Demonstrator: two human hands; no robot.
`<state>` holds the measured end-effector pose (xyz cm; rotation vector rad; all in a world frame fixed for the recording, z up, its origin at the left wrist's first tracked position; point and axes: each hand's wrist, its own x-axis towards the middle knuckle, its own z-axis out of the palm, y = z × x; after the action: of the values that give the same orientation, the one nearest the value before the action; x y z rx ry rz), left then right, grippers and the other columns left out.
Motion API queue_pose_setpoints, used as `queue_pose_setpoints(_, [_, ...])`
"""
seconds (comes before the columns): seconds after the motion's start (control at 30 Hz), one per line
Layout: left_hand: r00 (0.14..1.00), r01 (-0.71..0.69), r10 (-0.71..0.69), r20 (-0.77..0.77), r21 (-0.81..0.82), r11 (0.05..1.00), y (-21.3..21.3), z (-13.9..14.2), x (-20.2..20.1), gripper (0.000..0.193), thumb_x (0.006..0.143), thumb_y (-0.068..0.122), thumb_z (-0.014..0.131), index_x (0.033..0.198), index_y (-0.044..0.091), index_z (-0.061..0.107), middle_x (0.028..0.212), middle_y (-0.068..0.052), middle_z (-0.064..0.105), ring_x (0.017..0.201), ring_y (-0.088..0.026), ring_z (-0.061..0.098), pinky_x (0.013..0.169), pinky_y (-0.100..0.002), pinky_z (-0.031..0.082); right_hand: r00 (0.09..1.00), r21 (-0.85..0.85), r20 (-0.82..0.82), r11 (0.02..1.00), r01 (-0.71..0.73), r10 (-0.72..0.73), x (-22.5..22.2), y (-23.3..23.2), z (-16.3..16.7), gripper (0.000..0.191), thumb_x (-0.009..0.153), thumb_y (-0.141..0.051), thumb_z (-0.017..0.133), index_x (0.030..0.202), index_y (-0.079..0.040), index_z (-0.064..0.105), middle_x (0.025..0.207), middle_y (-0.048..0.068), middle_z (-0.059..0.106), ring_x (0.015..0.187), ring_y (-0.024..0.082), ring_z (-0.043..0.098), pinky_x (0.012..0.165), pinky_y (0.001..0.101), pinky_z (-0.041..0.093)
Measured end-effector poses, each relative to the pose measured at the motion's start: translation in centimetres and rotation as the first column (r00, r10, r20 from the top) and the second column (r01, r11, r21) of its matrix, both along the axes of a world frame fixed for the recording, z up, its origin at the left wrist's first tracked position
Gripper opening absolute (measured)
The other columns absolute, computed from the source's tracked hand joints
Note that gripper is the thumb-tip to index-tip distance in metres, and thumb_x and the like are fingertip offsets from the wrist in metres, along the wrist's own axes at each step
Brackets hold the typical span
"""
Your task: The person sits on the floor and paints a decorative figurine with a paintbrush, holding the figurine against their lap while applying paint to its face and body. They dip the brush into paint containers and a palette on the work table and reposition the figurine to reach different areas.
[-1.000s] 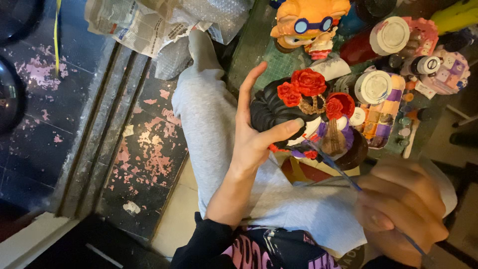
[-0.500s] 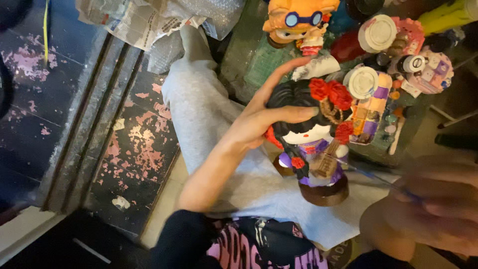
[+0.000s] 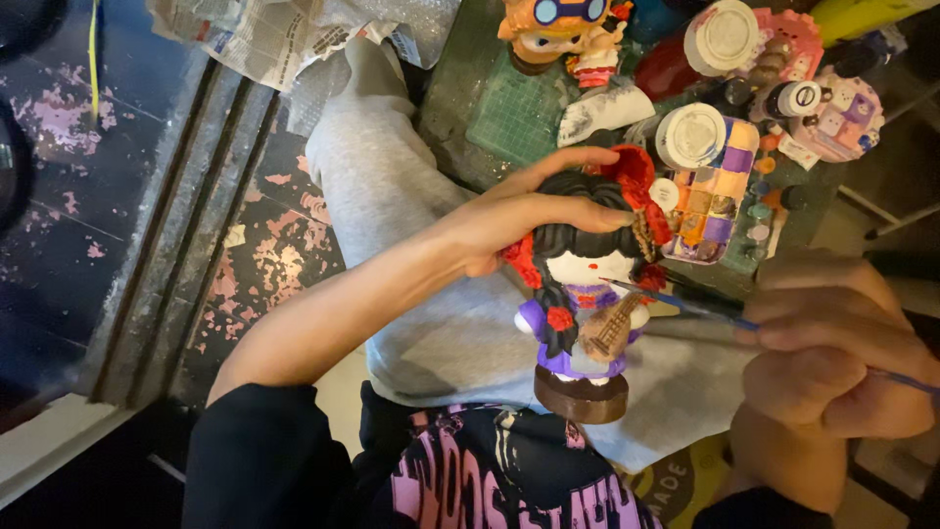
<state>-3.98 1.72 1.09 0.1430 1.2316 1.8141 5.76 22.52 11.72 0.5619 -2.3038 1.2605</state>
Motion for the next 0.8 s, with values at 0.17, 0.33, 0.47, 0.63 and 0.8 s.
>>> queue_pose_setpoints(0.17, [0.998, 0.037, -0.037, 0.044, 0.012, 0.999, 0.2, 0.5, 0.0, 0.086, 0.072, 0.036, 0.082, 0.148, 0.011, 0.051, 0.131, -0.014, 0.066, 0.126, -0.022, 0.061, 0.108, -0.036, 0.043, 0.997, -0.021, 0.011, 0.997, 0.071, -0.071, 3.8, 4.0, -4.6, 0.052, 0.118, -0.045, 0.050, 0.089, -0.002, 0.059, 0.075, 0.013, 0.064, 0.077, 0.024, 0.067, 0.066, 0.0295, 0.049])
queue_pose_setpoints(0.33, [0.997, 0.050, -0.051, 0.056, 0.018, 0.999, 0.2, 0.8, 0.1, 0.088, 0.071, 0.037, 0.082, 0.149, 0.011, 0.049, 0.131, -0.016, 0.066, 0.129, -0.024, 0.059, 0.109, -0.037, 0.042, 0.996, 0.020, 0.054, 0.998, 0.068, -0.069, 4.1, 4.4, -4.4, 0.052, 0.120, -0.044, 0.051, 0.092, -0.001, 0.056, 0.078, 0.012, 0.065, 0.077, 0.022, 0.064, 0.069, 0.0290, 0.048])
queue_pose_setpoints(0.47, [0.998, 0.055, -0.055, -0.004, -0.026, 0.998, 0.1, 0.8, 0.0, 0.088, 0.072, 0.039, 0.082, 0.149, 0.011, 0.050, 0.136, -0.013, 0.062, 0.134, -0.023, 0.054, 0.111, -0.037, 0.038, 0.996, 0.031, 0.040, 0.996, 0.080, -0.081, 3.1, 3.0, -3.6, 0.050, 0.121, -0.041, 0.051, 0.094, 0.000, 0.059, 0.077, 0.011, 0.064, 0.079, 0.024, 0.065, 0.071, 0.0306, 0.050])
queue_pose_setpoints(0.63, [0.997, 0.079, -0.079, -0.002, -0.031, 0.996, 0.2, 0.9, 0.0, 0.090, 0.070, 0.041, 0.081, 0.150, 0.013, 0.048, 0.133, -0.017, 0.067, 0.137, -0.024, 0.053, 0.113, -0.037, 0.034, 0.998, 0.030, 0.030, 0.998, 0.061, -0.062, 2.7, 2.7, -3.3, 0.048, 0.120, -0.040, 0.050, 0.095, 0.001, 0.058, 0.075, 0.010, 0.064, 0.076, 0.023, 0.065, 0.071, 0.0314, 0.051])
queue_pose_setpoints(0.8, [0.997, 0.074, -0.074, 0.001, -0.017, 0.997, 0.1, 0.8, 0.0, 0.091, 0.071, 0.040, 0.082, 0.150, 0.012, 0.048, 0.133, -0.018, 0.067, 0.137, -0.026, 0.054, 0.115, -0.040, 0.034, 0.999, 0.052, 0.032, 0.998, 0.028, -0.030, 2.4, 2.4, -2.8, 0.048, 0.119, -0.039, 0.050, 0.096, 0.003, 0.056, 0.076, 0.011, 0.063, 0.075, 0.023, 0.065, 0.070, 0.0314, 0.053])
